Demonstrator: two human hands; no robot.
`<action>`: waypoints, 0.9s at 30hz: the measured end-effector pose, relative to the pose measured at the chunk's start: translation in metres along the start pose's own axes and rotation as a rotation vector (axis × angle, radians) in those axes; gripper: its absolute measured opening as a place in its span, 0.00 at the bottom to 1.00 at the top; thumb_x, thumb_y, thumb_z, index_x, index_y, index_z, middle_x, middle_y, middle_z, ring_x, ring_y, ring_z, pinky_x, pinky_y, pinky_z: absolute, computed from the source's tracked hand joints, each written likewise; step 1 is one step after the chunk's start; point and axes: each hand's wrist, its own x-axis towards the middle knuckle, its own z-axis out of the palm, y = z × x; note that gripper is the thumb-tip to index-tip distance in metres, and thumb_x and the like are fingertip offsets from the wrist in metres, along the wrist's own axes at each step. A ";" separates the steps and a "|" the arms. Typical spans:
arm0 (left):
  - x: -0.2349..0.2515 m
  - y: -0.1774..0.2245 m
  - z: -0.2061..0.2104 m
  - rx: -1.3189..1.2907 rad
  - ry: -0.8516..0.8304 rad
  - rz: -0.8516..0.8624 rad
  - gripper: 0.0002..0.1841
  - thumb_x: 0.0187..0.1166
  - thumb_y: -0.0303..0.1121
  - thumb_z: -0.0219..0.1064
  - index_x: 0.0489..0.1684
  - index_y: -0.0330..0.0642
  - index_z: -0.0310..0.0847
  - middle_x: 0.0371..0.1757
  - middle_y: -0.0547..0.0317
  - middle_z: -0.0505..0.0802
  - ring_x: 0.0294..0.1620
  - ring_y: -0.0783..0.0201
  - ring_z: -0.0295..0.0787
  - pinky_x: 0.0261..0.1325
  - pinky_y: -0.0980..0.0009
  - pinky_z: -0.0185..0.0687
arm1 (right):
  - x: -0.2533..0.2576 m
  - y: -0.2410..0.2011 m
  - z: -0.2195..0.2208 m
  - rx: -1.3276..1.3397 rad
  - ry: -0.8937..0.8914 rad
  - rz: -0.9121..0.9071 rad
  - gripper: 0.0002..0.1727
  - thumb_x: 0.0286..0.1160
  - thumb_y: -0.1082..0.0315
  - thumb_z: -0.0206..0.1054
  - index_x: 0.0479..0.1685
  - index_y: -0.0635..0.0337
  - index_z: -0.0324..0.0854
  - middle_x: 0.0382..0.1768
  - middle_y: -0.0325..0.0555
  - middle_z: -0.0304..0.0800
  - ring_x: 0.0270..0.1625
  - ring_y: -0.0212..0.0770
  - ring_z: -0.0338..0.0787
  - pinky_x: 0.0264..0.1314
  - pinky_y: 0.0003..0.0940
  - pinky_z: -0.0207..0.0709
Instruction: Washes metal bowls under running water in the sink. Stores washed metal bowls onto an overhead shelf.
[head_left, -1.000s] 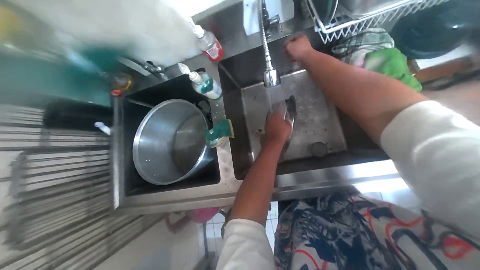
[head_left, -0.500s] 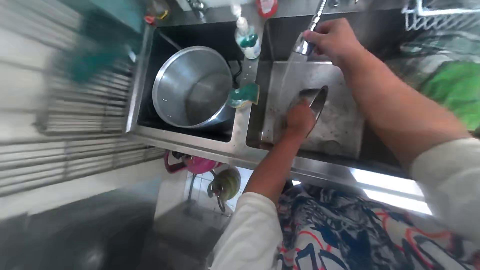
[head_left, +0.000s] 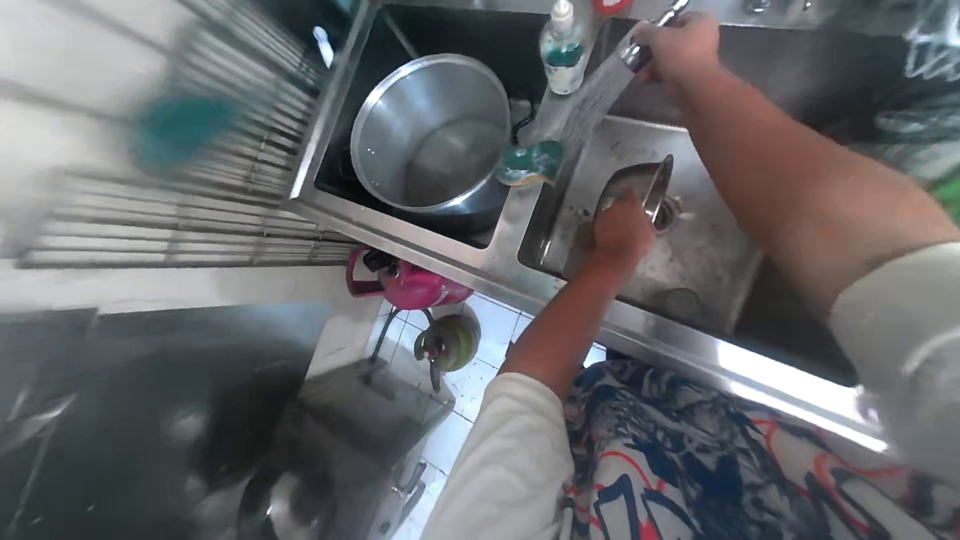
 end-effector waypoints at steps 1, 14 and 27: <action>-0.002 0.003 -0.003 -0.029 -0.020 -0.008 0.19 0.87 0.37 0.59 0.71 0.37 0.75 0.60 0.41 0.91 0.59 0.44 0.92 0.58 0.45 0.88 | -0.006 0.000 -0.006 -0.004 -0.010 0.004 0.23 0.75 0.53 0.73 0.60 0.62 0.83 0.44 0.46 0.89 0.34 0.37 0.89 0.42 0.37 0.88; -0.006 0.027 0.009 -0.083 -0.075 -0.021 0.22 0.88 0.38 0.59 0.75 0.36 0.72 0.63 0.39 0.90 0.62 0.44 0.91 0.61 0.45 0.87 | -0.038 -0.009 -0.034 0.142 -0.050 0.006 0.18 0.80 0.56 0.72 0.55 0.61 0.82 0.35 0.40 0.86 0.26 0.31 0.86 0.33 0.27 0.86; 0.012 0.002 0.006 -0.289 -0.002 -0.042 0.22 0.86 0.39 0.63 0.73 0.35 0.76 0.62 0.37 0.90 0.64 0.43 0.89 0.67 0.42 0.82 | -0.023 0.035 -0.036 -0.109 0.032 -0.041 0.34 0.72 0.51 0.76 0.70 0.65 0.77 0.57 0.62 0.89 0.58 0.58 0.91 0.63 0.61 0.83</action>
